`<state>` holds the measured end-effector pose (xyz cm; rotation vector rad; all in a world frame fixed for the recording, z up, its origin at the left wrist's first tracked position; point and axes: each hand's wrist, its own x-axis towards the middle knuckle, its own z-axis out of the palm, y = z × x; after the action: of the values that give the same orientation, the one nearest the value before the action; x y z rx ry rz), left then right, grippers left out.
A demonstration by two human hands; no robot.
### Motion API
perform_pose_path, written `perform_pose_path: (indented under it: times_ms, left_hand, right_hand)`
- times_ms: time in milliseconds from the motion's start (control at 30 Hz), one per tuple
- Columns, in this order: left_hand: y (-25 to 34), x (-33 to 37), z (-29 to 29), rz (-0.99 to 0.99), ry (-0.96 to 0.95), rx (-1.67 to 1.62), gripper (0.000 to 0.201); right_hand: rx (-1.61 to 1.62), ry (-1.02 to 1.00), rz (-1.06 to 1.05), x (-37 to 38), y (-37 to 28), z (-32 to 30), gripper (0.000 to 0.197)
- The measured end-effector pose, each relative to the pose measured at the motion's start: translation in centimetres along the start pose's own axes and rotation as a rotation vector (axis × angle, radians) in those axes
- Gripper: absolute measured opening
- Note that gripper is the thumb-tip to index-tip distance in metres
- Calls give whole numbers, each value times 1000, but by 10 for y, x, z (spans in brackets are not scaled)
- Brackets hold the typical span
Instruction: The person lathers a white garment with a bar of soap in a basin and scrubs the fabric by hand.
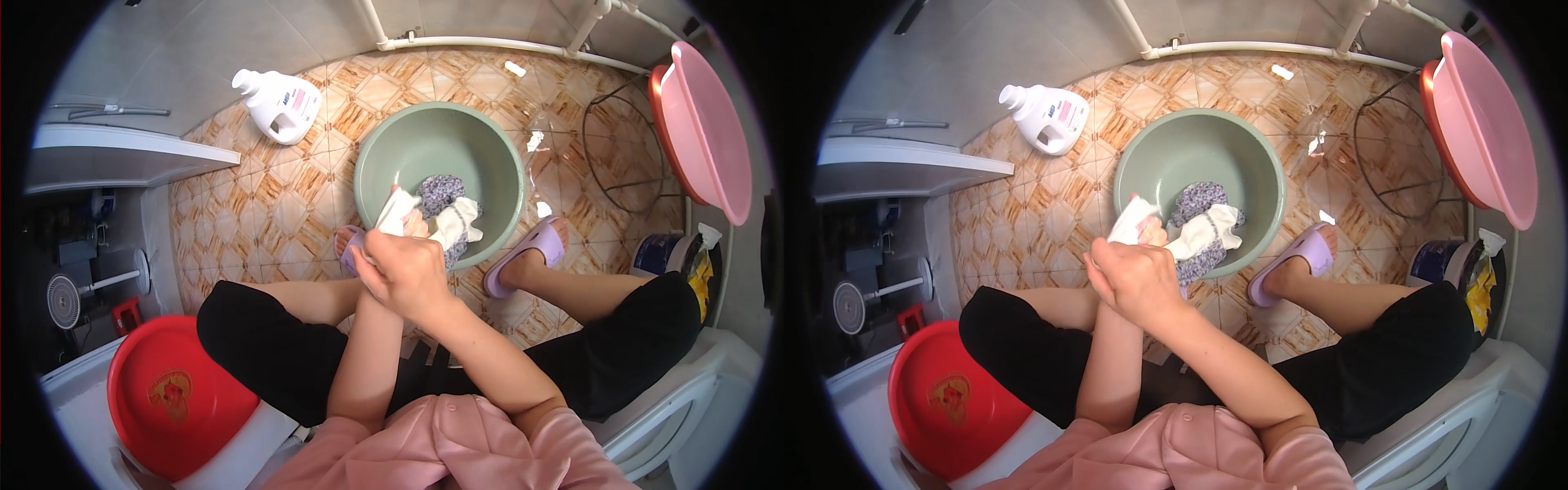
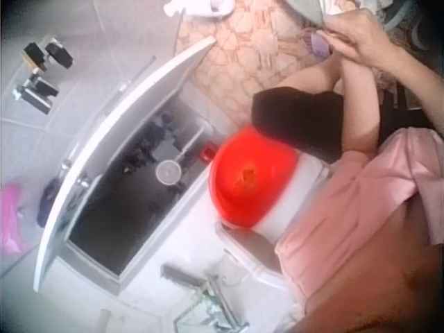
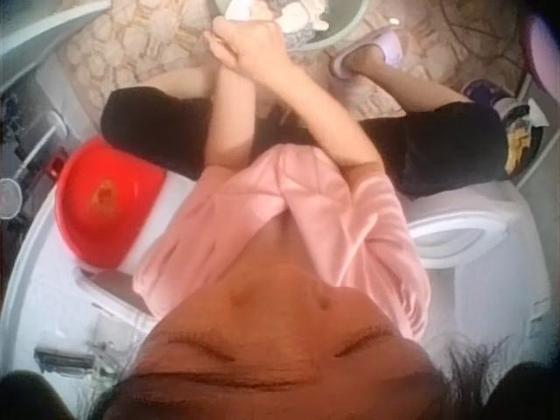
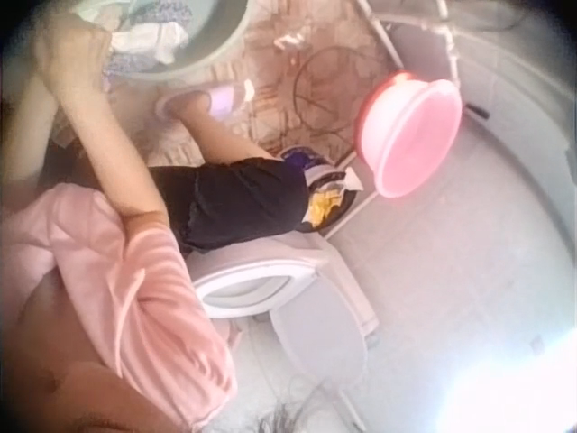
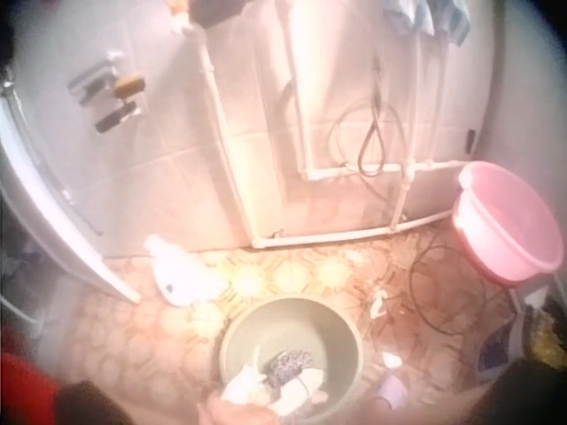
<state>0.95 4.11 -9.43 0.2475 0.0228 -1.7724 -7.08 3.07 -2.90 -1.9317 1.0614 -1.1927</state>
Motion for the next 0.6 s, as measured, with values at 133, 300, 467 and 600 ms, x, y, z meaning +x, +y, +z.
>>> perform_pose_path:
  times_ms: [133, 300, 467, 600]
  left_hand:
    - [-33, 8, 50, -35, 752, 505, 29]
    - [-5, -4, 19, -118, 281, 69, 42]
    - [-33, 4, 28, 15, 580, 561, 36]
    - [-27, 5, -22, 225, -493, 181, 30]
  right_hand:
    - [-187, 112, 389, 13, 72, -23, 17]
    - [-103, 111, -79, -4, 6, 7, 25]
    - [-143, 190, 341, 12, 73, -16, 31]
    - [-216, 60, 23, -6, 15, 4, 29]
